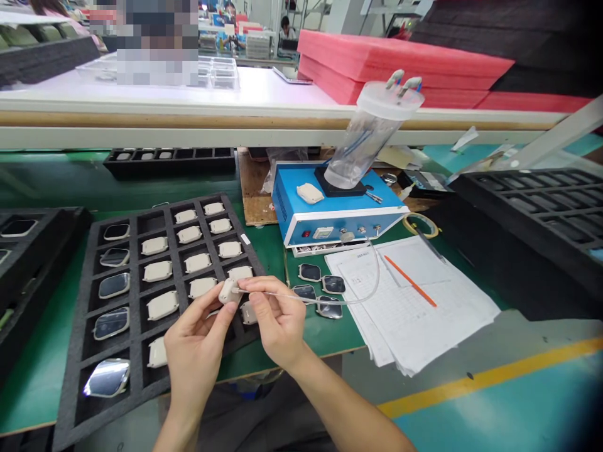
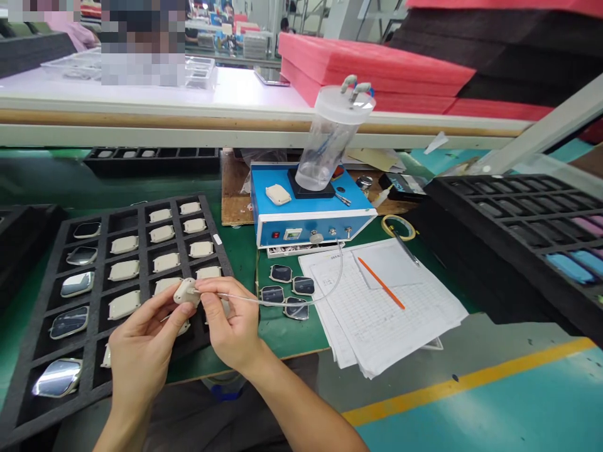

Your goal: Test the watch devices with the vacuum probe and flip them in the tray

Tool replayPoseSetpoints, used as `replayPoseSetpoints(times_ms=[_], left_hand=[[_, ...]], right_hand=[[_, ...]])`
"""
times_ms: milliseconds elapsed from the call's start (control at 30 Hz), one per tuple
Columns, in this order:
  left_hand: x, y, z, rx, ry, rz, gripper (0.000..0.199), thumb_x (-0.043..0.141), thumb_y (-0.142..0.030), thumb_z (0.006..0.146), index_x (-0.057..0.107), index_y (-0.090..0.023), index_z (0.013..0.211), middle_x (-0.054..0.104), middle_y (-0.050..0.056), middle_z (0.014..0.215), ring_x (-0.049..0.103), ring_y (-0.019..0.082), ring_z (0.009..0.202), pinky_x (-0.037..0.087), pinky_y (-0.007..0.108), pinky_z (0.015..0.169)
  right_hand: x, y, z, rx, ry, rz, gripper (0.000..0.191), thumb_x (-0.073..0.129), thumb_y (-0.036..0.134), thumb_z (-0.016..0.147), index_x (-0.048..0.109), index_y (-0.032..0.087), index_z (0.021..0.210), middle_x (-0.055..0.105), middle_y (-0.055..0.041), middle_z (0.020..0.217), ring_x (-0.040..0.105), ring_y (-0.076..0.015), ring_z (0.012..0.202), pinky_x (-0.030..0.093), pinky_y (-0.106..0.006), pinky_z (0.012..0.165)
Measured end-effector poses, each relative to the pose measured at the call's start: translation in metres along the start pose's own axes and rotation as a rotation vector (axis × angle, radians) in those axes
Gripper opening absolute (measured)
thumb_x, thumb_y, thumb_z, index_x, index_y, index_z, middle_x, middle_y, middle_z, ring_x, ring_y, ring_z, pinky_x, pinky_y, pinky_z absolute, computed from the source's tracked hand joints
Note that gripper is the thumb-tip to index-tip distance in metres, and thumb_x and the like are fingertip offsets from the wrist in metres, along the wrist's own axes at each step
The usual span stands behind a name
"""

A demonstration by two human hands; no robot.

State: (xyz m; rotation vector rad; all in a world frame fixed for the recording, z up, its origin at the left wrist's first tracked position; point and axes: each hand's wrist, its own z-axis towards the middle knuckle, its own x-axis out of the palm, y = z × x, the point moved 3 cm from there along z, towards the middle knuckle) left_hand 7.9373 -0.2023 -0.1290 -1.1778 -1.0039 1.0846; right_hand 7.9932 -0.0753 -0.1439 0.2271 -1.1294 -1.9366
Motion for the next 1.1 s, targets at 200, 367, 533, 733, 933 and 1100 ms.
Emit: replayPoseSetpoints(times_ms=[200,367,533,733,933,1100], left_hand=[[0.0006,-0.0011,-0.0012,0.004,0.032,0.003,0.038,0.092,-0.035,0.073,0.084,-0.02,0.106,0.084,0.008,0.105,0.081,0.024,0.091,0.069,0.03,0.081],[-0.0007,-0.0013,-0.002,-0.012,0.041,0.021,0.036,0.091,-0.035,0.075,0.084,-0.02,0.107,0.084,0.009,0.106,0.081,0.022,0.092,0.068,0.029,0.082],[-0.0009,-0.0016,-0.002,-0.02,0.045,0.032,0.04,0.091,-0.039,0.074,0.084,-0.019,0.108,0.084,0.009,0.105,0.081,0.025,0.092,0.069,0.033,0.082],[-0.0004,-0.0011,-0.0005,-0.009,0.038,0.023,0.042,0.092,-0.039,0.072,0.083,-0.019,0.108,0.084,0.009,0.106,0.081,0.026,0.094,0.069,0.033,0.083],[-0.0002,0.0006,0.0016,-0.02,0.001,0.003,0.041,0.095,-0.036,0.069,0.084,-0.021,0.105,0.084,0.006,0.106,0.081,0.022,0.093,0.067,0.025,0.083],[-0.0004,0.0005,0.0031,-0.035,0.004,0.006,0.039,0.094,-0.033,0.071,0.085,-0.025,0.107,0.084,0.004,0.109,0.081,0.019,0.094,0.065,0.021,0.086]], right_hand=[[-0.0004,0.0018,-0.0032,0.015,-0.004,0.002,0.015,0.063,0.018,0.099,0.077,0.023,0.101,0.08,-0.007,0.099,0.079,-0.0196,0.096,0.066,-0.034,0.087],[-0.0001,0.0042,-0.0032,0.014,0.0,0.005,0.015,0.063,0.019,0.099,0.077,0.023,0.1,0.081,-0.007,0.098,0.079,-0.0195,0.095,0.067,-0.033,0.085],[-0.0001,0.0037,-0.0024,0.016,-0.005,-0.01,0.014,0.063,0.021,0.1,0.076,0.023,0.099,0.08,-0.007,0.098,0.079,-0.02,0.094,0.068,-0.034,0.083],[0.0004,0.0017,-0.0012,0.002,-0.015,-0.024,0.014,0.062,0.022,0.1,0.076,0.023,0.099,0.081,-0.0078,0.097,0.079,-0.0204,0.094,0.067,-0.034,0.084],[0.0011,0.0007,0.001,0.004,-0.015,-0.004,0.014,0.063,0.022,0.1,0.077,0.022,0.099,0.081,-0.0082,0.098,0.079,-0.0199,0.093,0.067,-0.034,0.083],[-0.0003,0.0015,0.0021,0.008,-0.008,-0.015,0.014,0.063,0.022,0.1,0.077,0.021,0.1,0.081,-0.009,0.098,0.079,-0.0201,0.094,0.066,-0.036,0.086]])
